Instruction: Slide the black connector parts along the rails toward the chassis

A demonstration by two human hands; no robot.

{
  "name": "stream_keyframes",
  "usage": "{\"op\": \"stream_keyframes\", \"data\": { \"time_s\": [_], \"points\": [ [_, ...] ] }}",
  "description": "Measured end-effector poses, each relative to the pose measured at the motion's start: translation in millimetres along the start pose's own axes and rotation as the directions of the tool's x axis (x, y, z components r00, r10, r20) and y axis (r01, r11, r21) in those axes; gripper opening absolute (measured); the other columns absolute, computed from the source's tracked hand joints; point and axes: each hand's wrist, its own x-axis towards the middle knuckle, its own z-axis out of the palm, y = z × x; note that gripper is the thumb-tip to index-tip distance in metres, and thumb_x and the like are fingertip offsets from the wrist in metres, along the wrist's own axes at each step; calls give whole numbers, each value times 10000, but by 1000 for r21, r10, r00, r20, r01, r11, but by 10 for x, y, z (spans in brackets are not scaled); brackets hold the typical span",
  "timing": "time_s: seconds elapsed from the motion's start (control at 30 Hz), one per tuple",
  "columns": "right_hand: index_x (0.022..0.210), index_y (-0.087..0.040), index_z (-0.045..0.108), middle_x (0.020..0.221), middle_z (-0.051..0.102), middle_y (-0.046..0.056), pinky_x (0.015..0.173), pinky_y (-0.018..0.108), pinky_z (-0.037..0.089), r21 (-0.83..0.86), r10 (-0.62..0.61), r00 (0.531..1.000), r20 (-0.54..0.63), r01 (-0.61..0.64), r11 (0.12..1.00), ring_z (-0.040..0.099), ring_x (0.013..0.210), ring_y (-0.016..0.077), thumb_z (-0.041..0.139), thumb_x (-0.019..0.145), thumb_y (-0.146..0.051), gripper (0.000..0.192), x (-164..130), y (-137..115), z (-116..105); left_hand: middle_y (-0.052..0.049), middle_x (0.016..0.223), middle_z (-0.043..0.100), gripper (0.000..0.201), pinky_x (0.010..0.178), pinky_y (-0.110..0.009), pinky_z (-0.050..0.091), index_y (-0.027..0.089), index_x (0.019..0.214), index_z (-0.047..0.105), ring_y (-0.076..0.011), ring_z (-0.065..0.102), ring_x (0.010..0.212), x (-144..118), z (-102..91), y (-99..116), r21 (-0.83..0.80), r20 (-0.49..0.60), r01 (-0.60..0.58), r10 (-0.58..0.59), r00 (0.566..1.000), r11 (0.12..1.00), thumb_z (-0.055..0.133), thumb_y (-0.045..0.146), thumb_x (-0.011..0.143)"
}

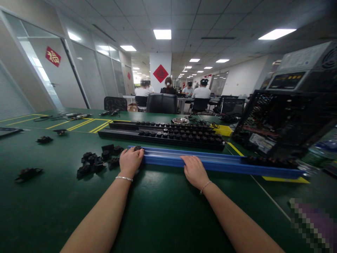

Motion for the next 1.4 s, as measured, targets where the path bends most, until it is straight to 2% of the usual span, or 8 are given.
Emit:
{"op": "stream_keyframes", "data": {
  "time_s": [0.33,0.47,0.6,0.77,0.93,1.2,1.33,1.4],
  "points": [
    [1213,-172,522,1206,583,71,1040,367,257,0,-5,1000,0,5,1000,482,1127,182,361,831,-140,416,1,16,21,-64,902,696,413,803,-331,386,252,790,719,-208,609,925,14,-27,-145,56,28,37,-38,999,998,328,353,878],
    [1212,-170,521,1206,582,72,1041,364,253,8,-1,1000,4,1,1000,483,1123,182,365,830,-141,414,2,10,13,-71,898,695,445,720,-321,402,243,755,729,-218,625,838,23,-9,-167,48,4,83,-83,997,995,323,379,875],
    [1212,-161,519,1213,577,72,1049,358,240,18,9,1000,8,-9,1000,478,1130,184,372,819,-133,421,-1,-8,-7,-88,919,691,478,646,-318,407,238,783,738,-230,627,770,35,15,-196,65,26,119,-121,992,991,304,415,873],
    [1210,-157,520,1212,578,78,1046,365,244,20,3,1000,3,-3,1000,476,1136,186,369,817,-132,422,-3,-4,-4,-84,982,678,471,646,-301,422,227,801,737,-223,617,818,52,26,-256,40,44,169,-171,984,985,304,399,872],
    [1215,-165,519,1210,580,79,1039,373,258,6,-10,1000,-5,10,1000,482,1128,189,374,818,-138,423,-5,6,9,-84,957,668,453,620,-280,422,223,804,731,-202,602,786,64,20,-319,-13,77,219,-218,973,976,316,393,869],
    [1217,-167,517,1206,582,79,1038,372,253,-19,10,1000,-2,-10,1000,478,1134,191,385,820,-149,419,-15,38,13,-104,984,645,460,686,-299,427,212,822,721,-216,589,828,70,68,-389,-64,54,250,-247,968,966,295,374,879],
    [1218,-172,517,1203,585,76,1038,373,251,-26,34,999,8,-34,999,480,1130,186,380,823,-151,419,-27,68,-8,-130,1039,627,502,679,-333,423,187,867,714,-239,586,817,71,114,-472,-53,-16,338,-340,940,940,271,423,877],
    [1215,-170,518,1200,587,73,1038,368,251,-20,40,999,9,-40,999,481,1126,183,378,826,-153,414,-32,67,-22,-147,999,635,503,718,-359,426,163,939,696,-262,584,838,63,119,-520,-82,-72,428,-434,898,900,292,452,865]
  ]
}}
